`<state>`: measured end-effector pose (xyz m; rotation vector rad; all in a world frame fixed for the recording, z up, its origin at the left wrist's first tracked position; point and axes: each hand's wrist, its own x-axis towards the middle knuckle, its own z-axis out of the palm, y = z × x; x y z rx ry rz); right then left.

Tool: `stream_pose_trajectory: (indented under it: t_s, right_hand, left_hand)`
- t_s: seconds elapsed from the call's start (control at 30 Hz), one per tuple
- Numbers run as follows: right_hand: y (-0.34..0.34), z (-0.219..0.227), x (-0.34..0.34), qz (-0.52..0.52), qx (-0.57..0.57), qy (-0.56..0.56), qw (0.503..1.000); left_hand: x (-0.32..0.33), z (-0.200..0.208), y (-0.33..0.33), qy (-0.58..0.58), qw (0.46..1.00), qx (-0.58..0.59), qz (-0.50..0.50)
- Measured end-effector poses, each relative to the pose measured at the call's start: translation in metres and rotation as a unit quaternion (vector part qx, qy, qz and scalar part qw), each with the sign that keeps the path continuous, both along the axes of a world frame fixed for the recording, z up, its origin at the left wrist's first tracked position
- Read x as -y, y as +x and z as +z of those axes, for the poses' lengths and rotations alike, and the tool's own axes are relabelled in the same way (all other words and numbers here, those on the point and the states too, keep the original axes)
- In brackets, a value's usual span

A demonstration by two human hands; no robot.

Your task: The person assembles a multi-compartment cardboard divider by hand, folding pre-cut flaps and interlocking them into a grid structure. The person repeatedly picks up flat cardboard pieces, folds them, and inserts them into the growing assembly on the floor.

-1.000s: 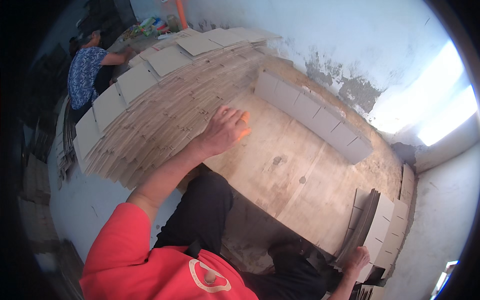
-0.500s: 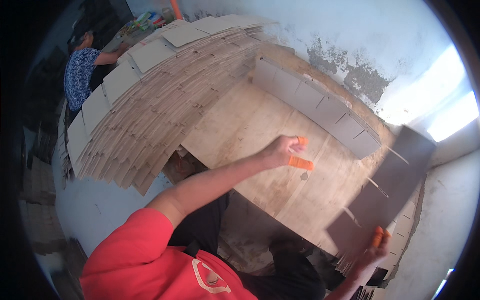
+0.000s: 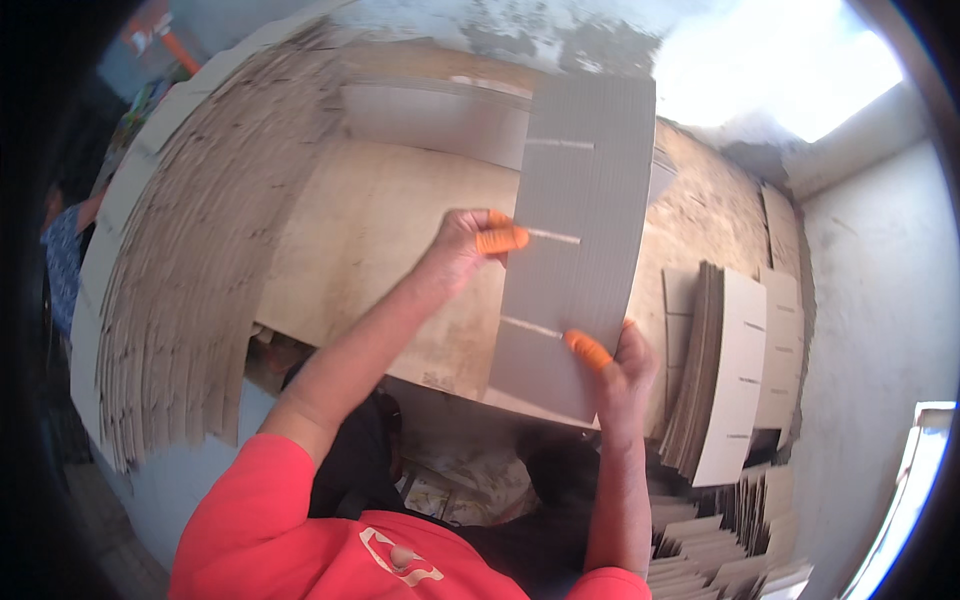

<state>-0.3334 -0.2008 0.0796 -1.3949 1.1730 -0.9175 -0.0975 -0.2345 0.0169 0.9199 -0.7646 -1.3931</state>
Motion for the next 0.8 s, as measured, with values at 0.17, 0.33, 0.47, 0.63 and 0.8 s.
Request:
stream_pose_trajectory:
  t_s: [0.17,0.33,0.47,0.63,0.8]
  right_hand:
    - [-0.027,-0.017,0.036,-0.159,-0.263,-0.218,0.926]
    - [-0.031,-0.026,0.057,-0.181,-0.286,-0.283,0.897]
    - [-0.028,-0.026,0.068,-0.183,-0.284,-0.327,0.883]
    - [-0.030,-0.023,0.070,-0.189,-0.297,-0.332,0.875]
    - [-0.032,-0.021,0.068,-0.207,-0.275,-0.300,0.889]
  left_hand:
    - [0.085,-0.026,0.013,-0.163,0.845,0.476,0.183]
    - [0.157,-0.018,0.028,-0.292,0.612,0.713,0.179]
    - [0.194,-0.023,0.027,-0.247,0.538,0.786,0.180]
    - [0.213,-0.022,0.040,-0.276,0.521,0.794,0.150]
    - [0.209,-0.017,0.051,-0.323,0.588,0.735,0.101]
